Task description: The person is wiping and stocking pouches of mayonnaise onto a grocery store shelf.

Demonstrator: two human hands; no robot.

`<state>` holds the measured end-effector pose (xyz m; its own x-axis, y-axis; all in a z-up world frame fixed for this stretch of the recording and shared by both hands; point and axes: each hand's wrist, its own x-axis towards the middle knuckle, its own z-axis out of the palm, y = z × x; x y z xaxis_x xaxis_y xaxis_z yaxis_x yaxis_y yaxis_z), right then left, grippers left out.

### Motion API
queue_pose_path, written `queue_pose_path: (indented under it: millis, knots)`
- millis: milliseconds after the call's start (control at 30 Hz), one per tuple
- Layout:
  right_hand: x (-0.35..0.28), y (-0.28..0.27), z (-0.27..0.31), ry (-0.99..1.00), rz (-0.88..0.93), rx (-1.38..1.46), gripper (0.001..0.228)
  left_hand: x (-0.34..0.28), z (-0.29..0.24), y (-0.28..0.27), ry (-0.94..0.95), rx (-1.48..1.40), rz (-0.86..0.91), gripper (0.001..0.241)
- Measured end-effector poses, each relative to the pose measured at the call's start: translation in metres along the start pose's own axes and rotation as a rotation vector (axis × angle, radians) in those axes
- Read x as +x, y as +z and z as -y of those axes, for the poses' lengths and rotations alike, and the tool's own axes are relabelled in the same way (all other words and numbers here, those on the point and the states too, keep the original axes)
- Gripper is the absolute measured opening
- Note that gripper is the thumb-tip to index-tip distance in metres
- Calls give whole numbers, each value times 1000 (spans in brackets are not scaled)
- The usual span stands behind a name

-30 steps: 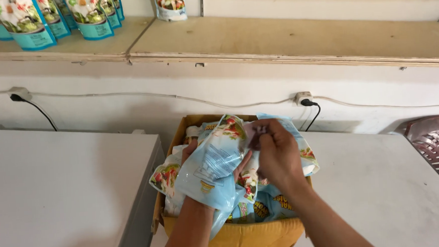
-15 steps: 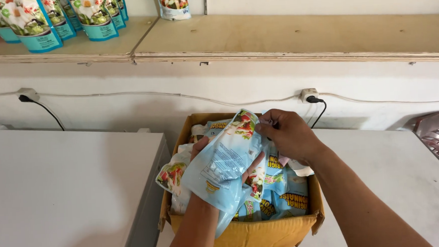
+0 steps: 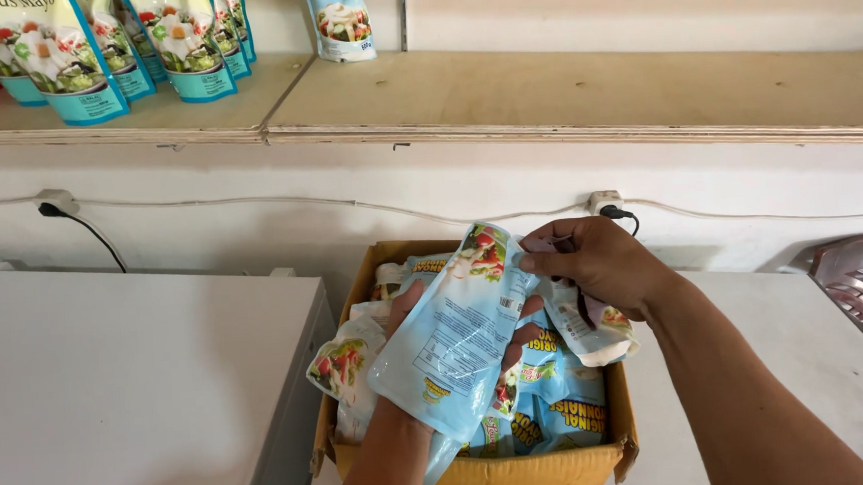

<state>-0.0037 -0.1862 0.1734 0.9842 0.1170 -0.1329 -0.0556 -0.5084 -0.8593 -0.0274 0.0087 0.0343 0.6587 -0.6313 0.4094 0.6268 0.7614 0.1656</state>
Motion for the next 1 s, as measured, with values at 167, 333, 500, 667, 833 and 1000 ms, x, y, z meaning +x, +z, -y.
queue_pose_path:
  millis: [167, 333, 500, 667, 833, 1000]
  knots:
    - [37, -20, -43, -89, 43, 163, 32, 3, 2, 8, -16, -59, 31, 106]
    - [36, -18, -45, -181, 164, 336, 31, 3, 7, 19, 47, -67, -53, 104]
    - [32, -10, -46, -25, 75, 221, 28, 4, 12, 21, 135, -44, -201, 100]
    - [37, 0, -67, -217, 90, 666, 27, 1, 12, 24, 135, -16, -230, 97]
    - [29, 9, -43, -138, 80, 541, 23, -6, 2, 31, 156, 31, -260, 93]
    - [27, -2, -40, -101, -28, 51, 20, -4, 4, 24, 142, 50, -290, 90]
